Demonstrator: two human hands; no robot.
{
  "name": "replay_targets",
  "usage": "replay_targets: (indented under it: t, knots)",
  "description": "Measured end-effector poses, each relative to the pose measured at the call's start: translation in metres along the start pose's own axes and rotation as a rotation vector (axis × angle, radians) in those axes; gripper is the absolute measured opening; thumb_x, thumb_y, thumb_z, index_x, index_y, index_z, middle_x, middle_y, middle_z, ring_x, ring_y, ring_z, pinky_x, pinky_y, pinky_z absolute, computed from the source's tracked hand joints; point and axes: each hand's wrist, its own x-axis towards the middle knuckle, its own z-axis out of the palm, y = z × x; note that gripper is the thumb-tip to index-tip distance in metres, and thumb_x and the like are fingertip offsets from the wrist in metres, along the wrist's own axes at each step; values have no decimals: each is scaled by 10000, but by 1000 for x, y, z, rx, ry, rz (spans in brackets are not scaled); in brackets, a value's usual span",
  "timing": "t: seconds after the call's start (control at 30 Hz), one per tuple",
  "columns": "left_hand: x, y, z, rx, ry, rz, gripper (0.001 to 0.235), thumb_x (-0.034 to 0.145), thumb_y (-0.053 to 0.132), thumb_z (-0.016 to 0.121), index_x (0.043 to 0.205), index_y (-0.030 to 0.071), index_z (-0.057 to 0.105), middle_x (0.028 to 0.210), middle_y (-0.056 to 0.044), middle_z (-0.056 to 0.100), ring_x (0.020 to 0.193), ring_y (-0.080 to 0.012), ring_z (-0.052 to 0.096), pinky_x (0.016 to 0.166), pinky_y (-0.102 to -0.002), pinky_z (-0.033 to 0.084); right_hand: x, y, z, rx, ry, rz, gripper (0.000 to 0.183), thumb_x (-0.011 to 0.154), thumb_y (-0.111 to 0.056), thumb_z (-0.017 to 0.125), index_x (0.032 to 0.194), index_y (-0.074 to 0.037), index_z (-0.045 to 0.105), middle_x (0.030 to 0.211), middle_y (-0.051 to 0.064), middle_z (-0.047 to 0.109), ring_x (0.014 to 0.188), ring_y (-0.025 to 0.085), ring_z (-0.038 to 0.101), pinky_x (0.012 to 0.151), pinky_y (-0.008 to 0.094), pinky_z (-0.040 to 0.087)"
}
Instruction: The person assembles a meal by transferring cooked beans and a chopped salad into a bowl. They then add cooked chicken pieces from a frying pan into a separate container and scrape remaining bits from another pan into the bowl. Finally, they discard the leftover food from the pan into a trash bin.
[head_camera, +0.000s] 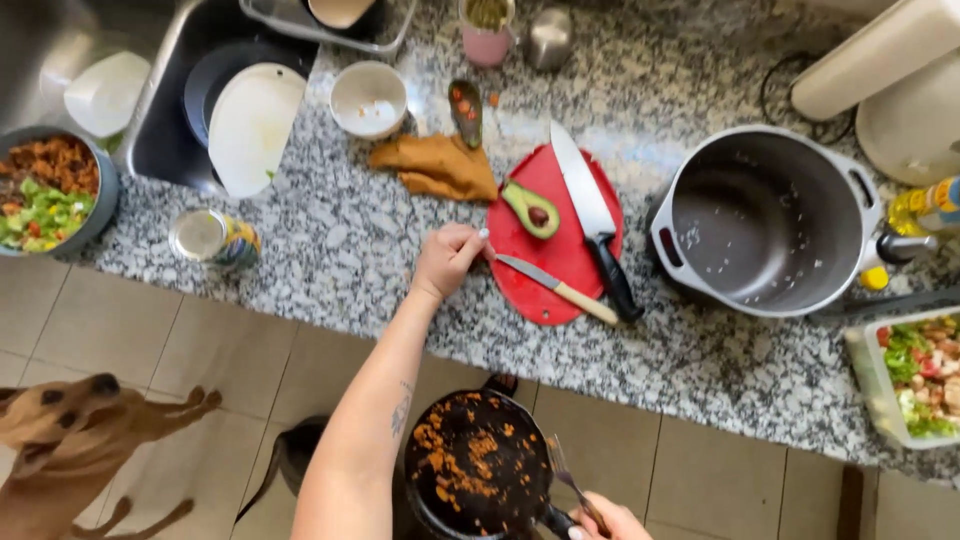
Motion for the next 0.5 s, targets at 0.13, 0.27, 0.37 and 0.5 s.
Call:
replay_targets:
  t: [0.13, 0.27, 0.37, 0.5]
  knots:
    - [-31, 22, -1, 12, -40, -88, 403, 921, 253, 453, 626, 162, 711, 629, 30, 658, 671, -121, 599, 698, -321, 474, 37, 36, 24, 139, -112, -22, 382, 880, -210, 702, 707, -146, 368, 670, -31, 469, 588, 92, 434, 619, 223, 367]
    - [-61, 36, 0, -14, -21, -82, 410, 932, 241, 442, 625, 152, 699, 643, 25, 658, 668, -132, 603, 713, -321, 462, 43, 25, 44, 428, -46, -130, 323, 876, -80, 631, 723, -111, 348, 619, 46, 461, 412, 136, 553, 310, 240, 392]
    - [-70, 42, 1, -31, 0, -78, 384, 938, 251, 431, 692, 137, 702, 715, 17, 686, 726, -133, 633, 746, -320, 482, 46, 19, 50, 459, -29, -168, 324, 875, -105, 633, 723, -122, 347, 682, 53, 496, 426, 136, 550, 319, 239, 382]
    - [-70, 43, 2, -71, 36, -148, 321, 924, 288, 410, 887, 101, 668, 811, -26, 648, 779, -165, 604, 730, -320, 468, 43, 8, 49, 454, -8, -158, 319, 878, -100, 625, 723, -121, 347, 688, 56, 492, 419, 137, 531, 336, 240, 387]
